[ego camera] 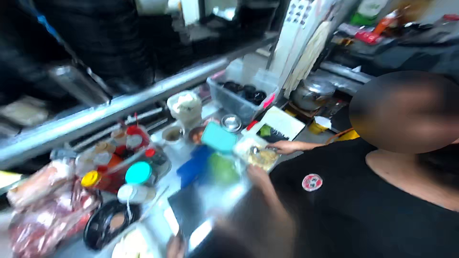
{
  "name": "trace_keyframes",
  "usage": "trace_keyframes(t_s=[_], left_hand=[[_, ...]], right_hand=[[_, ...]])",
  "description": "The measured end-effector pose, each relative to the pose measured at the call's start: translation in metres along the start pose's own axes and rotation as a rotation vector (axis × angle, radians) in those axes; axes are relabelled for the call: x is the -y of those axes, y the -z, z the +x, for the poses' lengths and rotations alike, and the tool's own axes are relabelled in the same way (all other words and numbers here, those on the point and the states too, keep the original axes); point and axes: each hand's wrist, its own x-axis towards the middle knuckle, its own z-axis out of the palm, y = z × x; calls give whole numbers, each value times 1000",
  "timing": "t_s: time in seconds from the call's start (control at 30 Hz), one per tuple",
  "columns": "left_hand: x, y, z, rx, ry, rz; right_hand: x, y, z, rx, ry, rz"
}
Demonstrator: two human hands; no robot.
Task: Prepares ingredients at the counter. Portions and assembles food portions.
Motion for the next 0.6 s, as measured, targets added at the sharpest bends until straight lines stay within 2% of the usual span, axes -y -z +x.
trace_keyframes(t_s=[0.07,0.13,0.2,0.33,0.43,0.53,0.6], left_hand=[[-3,-9,-7,-78,-13,-24],[-24,-12,-14,-80,48,-189],[-29,-5,-12,-67,111,-314],[-23,12,1,-61,146,-280],[-18,13,9,-74,50,-185],[-17,14,15,-114,5,-149],[-19,15,17,-122,-7,-144]], right_hand=[[-5,-8,8,22,-5,-50],[-2,-21,20,66,-48,-109],[-19,-31,32,101,-93,-127],[-48,-48,48,97,-57,-89],[-41,-54,52,86,-84,-179],[-17,-48,48,85,-150,-376],[-1,-35,32,-16,-68,-517]])
